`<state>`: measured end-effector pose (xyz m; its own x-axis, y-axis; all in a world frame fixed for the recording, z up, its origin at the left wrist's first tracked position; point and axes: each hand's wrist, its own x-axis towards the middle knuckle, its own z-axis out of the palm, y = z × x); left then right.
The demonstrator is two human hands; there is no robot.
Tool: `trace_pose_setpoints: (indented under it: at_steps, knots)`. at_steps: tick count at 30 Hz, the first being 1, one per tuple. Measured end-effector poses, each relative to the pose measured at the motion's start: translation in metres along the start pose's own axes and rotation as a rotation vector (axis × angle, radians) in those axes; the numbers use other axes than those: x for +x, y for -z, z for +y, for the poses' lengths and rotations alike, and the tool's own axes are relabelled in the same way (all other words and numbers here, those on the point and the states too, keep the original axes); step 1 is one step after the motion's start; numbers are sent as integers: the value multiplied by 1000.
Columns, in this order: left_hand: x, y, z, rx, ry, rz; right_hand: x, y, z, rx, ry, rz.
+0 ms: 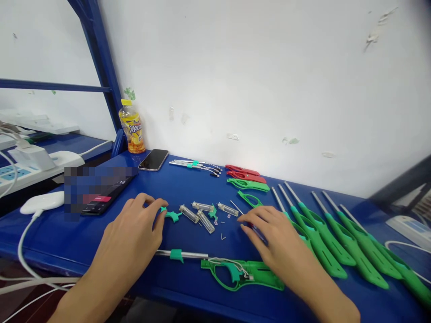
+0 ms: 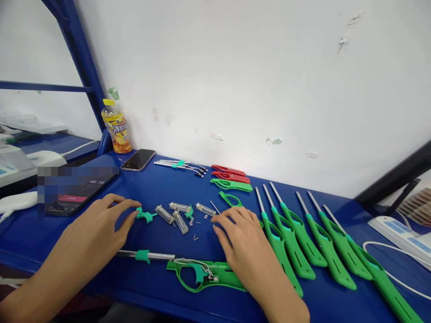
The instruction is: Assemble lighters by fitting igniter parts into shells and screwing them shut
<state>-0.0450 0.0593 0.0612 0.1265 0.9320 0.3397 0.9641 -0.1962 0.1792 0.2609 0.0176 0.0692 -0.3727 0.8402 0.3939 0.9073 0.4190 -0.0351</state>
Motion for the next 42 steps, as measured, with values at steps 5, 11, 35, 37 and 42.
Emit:
trace_pose_setpoints:
  at_steps: [5, 11, 35, 37, 42]
  knots:
    - [0, -4, 2, -83, -90, -24, 35, -1, 7, -120, 113, -74]
    - [-1, -12, 16, -190, -315, -75, 63, -25, 10, -290, 145, -138]
    - [-8, -19, 18, -263, -437, -55, 48, -20, 18, 140, 1, -55]
    - [-8, -16, 19, -272, -444, -37, 47, -18, 14, 214, -4, -79]
    - [-9, -11, 20, -296, -470, -10, 45, -22, 5, 316, 75, -184]
